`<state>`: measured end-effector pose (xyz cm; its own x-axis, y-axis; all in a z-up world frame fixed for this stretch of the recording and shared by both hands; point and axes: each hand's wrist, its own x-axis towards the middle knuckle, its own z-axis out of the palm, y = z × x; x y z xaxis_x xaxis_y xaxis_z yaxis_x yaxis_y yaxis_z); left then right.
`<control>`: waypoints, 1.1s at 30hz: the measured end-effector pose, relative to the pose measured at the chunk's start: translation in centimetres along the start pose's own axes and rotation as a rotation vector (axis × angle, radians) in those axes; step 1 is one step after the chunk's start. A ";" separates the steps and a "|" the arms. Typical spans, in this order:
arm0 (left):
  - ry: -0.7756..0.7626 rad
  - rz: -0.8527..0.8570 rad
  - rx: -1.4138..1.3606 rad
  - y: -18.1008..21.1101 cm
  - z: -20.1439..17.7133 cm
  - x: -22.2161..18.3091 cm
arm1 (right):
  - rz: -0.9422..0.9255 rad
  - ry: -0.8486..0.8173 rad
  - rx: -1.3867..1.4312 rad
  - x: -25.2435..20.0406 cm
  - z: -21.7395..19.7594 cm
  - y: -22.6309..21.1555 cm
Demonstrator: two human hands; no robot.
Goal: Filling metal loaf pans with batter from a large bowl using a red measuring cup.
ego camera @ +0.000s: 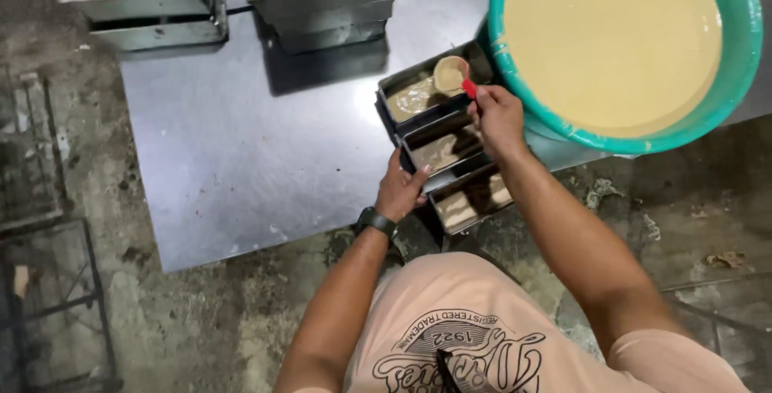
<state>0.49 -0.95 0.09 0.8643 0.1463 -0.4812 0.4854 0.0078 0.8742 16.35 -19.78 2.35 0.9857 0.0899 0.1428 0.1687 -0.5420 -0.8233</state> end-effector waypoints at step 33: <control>-0.105 -0.006 -0.060 -0.1 -0.3 1.1 | 0.727 -0.108 1.081 9.7 -13.0 4.0</control>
<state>1.40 -0.49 -0.50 0.8717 0.0422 -0.4882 0.4850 0.0676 0.8719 26.50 -31.89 7.58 0.8389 0.1561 -0.5214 -0.5314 0.4419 -0.7228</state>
